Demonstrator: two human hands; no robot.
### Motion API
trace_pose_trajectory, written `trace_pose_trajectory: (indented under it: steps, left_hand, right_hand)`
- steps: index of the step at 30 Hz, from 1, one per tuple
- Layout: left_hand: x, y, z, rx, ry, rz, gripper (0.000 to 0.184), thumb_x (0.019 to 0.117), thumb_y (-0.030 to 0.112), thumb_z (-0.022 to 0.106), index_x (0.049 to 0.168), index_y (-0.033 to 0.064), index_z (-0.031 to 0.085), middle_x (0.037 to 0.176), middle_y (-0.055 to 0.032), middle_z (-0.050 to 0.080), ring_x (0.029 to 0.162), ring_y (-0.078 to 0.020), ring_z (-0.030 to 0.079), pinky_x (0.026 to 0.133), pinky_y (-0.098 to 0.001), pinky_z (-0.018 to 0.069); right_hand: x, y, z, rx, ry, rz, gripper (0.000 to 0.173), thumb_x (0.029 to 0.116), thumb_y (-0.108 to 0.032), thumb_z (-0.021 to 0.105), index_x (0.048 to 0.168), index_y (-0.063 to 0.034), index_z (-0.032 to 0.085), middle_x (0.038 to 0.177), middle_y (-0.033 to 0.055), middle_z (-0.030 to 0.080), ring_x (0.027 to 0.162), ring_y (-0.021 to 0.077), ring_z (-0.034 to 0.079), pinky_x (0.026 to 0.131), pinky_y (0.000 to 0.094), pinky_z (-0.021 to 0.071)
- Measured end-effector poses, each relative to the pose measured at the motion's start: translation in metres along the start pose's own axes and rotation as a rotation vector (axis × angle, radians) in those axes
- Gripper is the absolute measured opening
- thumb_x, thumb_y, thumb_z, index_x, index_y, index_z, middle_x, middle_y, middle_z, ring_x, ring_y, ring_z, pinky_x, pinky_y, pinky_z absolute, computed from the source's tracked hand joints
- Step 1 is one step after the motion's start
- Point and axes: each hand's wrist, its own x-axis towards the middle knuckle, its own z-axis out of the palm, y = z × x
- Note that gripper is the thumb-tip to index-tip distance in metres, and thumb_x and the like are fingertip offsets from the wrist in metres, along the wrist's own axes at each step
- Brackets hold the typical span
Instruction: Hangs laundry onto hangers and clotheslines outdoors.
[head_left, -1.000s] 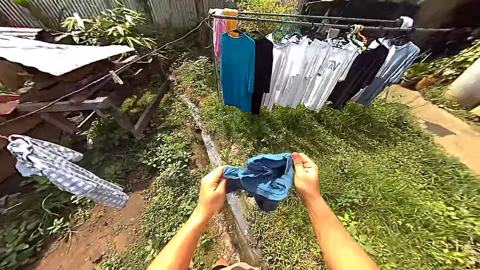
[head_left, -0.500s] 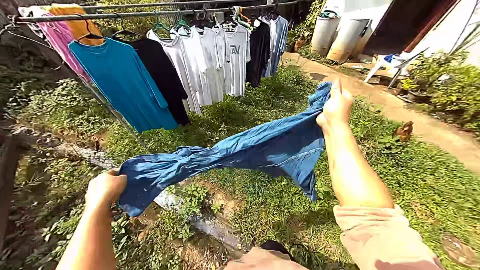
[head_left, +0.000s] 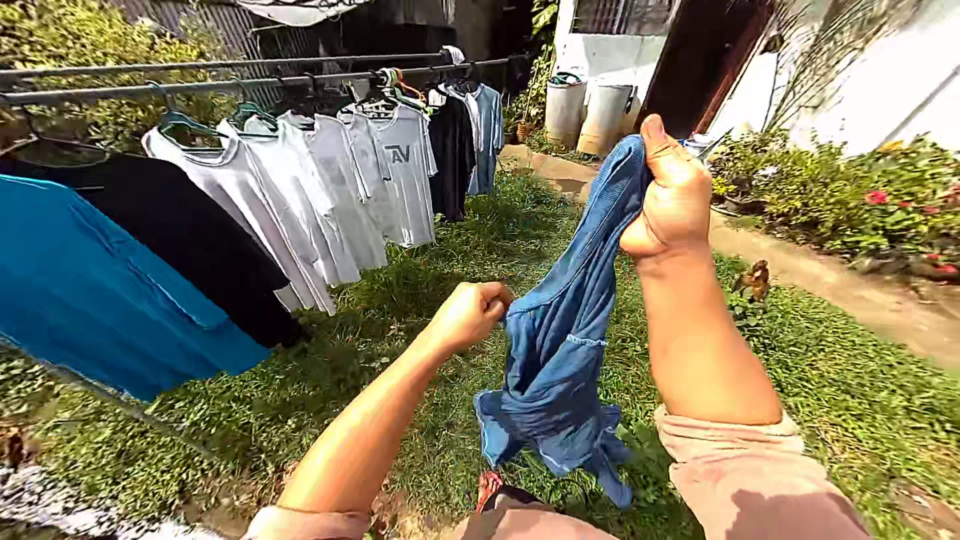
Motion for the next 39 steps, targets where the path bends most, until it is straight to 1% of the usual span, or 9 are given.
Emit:
trace_pose_trajectory:
  steps: [5,9,13,18,24,29,31,34,39]
  left_hand:
    - [0.109,-0.043,-0.053,-0.349,0.240,-0.120,0.024,0.1053,0.003,0.038,0.106,0.0004,0.061,0.110,-0.0105,0.071,0.099,-0.0193,0.072,0.086,-0.0412,0.0611]
    - [0.183,-0.021,-0.008,-0.307,-0.073,0.165,0.051,0.0963,0.023,0.072,0.141,0.0058,0.053,0.133,-0.0118,0.064,0.119,-0.0212,0.064,0.098,-0.0444,0.0553]
    - [0.255,-0.075,0.009,-0.043,-0.003,0.412,0.030,0.1023,0.031,0.064,0.100,0.0015,0.070,0.081,-0.0112,0.070,0.076,-0.0242,0.070,0.072,-0.0486,0.0581]
    - [0.366,-0.139,-0.097,0.294,0.357,0.702,0.028,0.1058,0.022,0.056,0.116,0.0024,0.073,0.096,-0.0195,0.075,0.091,-0.0377,0.073,0.083,-0.0562,0.0563]
    - [0.495,-0.151,-0.181,-0.474,0.037,0.365,0.013,0.1034,0.006,0.054,0.106,0.0074,0.067,0.095,0.0038,0.069,0.087,-0.0005,0.065,0.082,-0.0219,0.0557]
    - [0.575,-0.190,-0.217,-0.809,0.033,0.354,0.027,0.0878,0.013,0.041,0.066,0.0202,0.054,0.067,0.0088,0.060,0.065,-0.0030,0.059,0.061,-0.0260,0.0507]
    - [0.602,-0.213,-0.211,-0.827,-0.043,0.522,0.030,0.0868,0.012,0.040,0.060,0.0217,0.051,0.063,0.0107,0.056,0.062,-0.0006,0.056,0.059,-0.0235,0.0469]
    - [0.652,-0.242,-0.177,-0.863,-0.185,0.706,0.031,0.0851,0.008,0.041,0.057,0.0193,0.045,0.060,0.0087,0.053,0.061,-0.0022,0.053,0.059,-0.0250,0.0434]
    - [0.750,-0.283,-0.147,-0.549,-0.336,0.673,0.029,0.0853,0.008,0.046,0.057,0.0134,0.048,0.066,0.0061,0.055,0.067,-0.0007,0.053,0.063,-0.0227,0.0417]
  right_hand:
    - [0.097,0.038,-0.028,-0.217,0.099,-0.068,0.027,0.1093,-0.017,0.048,0.088,-0.0133,0.063,0.075,-0.0046,0.065,0.071,0.0052,0.065,0.071,0.0249,0.0590]
    - [0.144,0.081,-0.022,-0.267,0.046,-0.076,0.027,0.1093,-0.015,0.047,0.085,-0.0132,0.059,0.072,-0.0046,0.061,0.068,0.0050,0.063,0.069,0.0238,0.0578]
    - [0.198,0.105,-0.054,-0.563,0.060,-0.208,0.030,0.1083,-0.015,0.050,0.079,-0.0150,0.057,0.068,-0.0062,0.059,0.064,0.0049,0.060,0.067,0.0253,0.0562]
    - [0.265,0.172,-0.145,-1.326,0.320,-0.088,0.038,0.1053,-0.035,0.055,0.078,-0.0087,0.054,0.068,-0.0028,0.048,0.061,0.0069,0.049,0.065,0.0313,0.0463]
    - [0.319,0.277,-0.138,-0.533,0.091,-0.139,0.031,0.1075,-0.011,0.038,0.105,-0.0080,0.069,0.110,0.0024,0.075,0.106,0.0129,0.070,0.098,0.0350,0.0571]
    - [0.358,0.344,-0.137,-0.807,-0.231,0.111,0.025,0.0971,-0.015,0.059,0.072,-0.0185,0.059,0.071,-0.0106,0.062,0.061,-0.0023,0.055,0.056,0.0155,0.0468]
    - [0.384,0.373,-0.141,-1.002,-0.368,0.423,0.013,0.0931,-0.016,0.064,0.082,-0.0116,0.059,0.061,-0.0070,0.053,0.052,0.0015,0.049,0.051,0.0206,0.0441]
    - [0.416,0.430,-0.121,-0.988,-0.643,0.695,0.026,0.0858,-0.008,0.071,0.112,-0.0021,0.070,0.086,0.0004,0.071,0.076,0.0023,0.065,0.075,0.0268,0.0570]
    - [0.459,0.529,-0.111,-0.672,-0.472,0.394,0.055,0.0672,-0.007,0.087,0.116,0.0036,0.064,0.103,-0.0047,0.073,0.099,-0.0075,0.064,0.090,0.0151,0.0541]
